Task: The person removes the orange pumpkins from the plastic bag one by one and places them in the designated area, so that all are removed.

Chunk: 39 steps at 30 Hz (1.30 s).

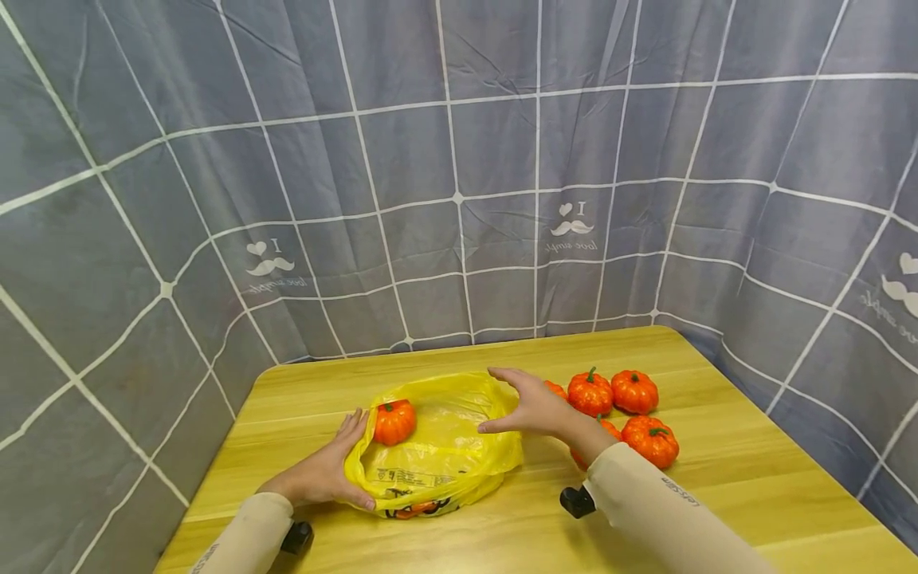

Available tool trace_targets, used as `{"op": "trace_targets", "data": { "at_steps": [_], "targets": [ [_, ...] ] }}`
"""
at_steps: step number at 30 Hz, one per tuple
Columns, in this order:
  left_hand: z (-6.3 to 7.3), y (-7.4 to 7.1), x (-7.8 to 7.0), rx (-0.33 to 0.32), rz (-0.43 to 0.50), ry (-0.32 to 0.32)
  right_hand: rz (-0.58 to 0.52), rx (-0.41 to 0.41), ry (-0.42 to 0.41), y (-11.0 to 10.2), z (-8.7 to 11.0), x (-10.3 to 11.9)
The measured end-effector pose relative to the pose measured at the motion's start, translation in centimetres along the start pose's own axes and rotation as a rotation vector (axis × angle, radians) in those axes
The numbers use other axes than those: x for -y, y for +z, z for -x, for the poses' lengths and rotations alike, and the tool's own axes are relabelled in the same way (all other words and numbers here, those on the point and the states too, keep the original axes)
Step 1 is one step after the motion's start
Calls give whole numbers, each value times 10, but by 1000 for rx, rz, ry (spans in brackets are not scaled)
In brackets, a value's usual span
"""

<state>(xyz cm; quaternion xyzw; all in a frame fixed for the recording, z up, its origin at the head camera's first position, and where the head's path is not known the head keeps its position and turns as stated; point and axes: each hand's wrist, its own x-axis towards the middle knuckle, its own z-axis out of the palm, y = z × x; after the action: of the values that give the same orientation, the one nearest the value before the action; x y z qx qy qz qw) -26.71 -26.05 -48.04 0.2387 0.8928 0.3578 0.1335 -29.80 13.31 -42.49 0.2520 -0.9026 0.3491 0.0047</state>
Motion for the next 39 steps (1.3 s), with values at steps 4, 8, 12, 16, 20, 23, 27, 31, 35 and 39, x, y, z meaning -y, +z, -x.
{"op": "trace_targets", "data": {
  "at_steps": [4, 8, 12, 16, 20, 23, 27, 31, 35, 39],
  "targets": [
    [-1, -1, -1, 1, -11, -3, -6, 20, -16, 10, -7, 7],
    [-1, -2, -1, 1, -21, 3, -28, 46, -20, 21, -13, 16],
    [-1, -2, 0, 7, -19, 7, -54, 87, -20, 35, -19, 27],
    [1, -1, -1, 11, -12, 8, -55, 127, -36, 51, -28, 36],
    [0, 0, -1, 13, -16, 13, -33, 150, -42, 63, -35, 43],
    [0, 0, -2, 18, -16, 14, -29, 160, -39, 70, -37, 48],
    [0, -1, -4, 25, -7, 15, -38, 174, -38, 77, -39, 53],
    [2, -1, -4, 27, -3, 22, -27, 174, -33, 85, -41, 55],
    [4, -1, -5, 32, -6, 27, 20, 165, -34, 92, -44, 57],
    [5, 0, -6, 30, -4, 33, 48, 143, -31, 98, -46, 59]
  ]
}}
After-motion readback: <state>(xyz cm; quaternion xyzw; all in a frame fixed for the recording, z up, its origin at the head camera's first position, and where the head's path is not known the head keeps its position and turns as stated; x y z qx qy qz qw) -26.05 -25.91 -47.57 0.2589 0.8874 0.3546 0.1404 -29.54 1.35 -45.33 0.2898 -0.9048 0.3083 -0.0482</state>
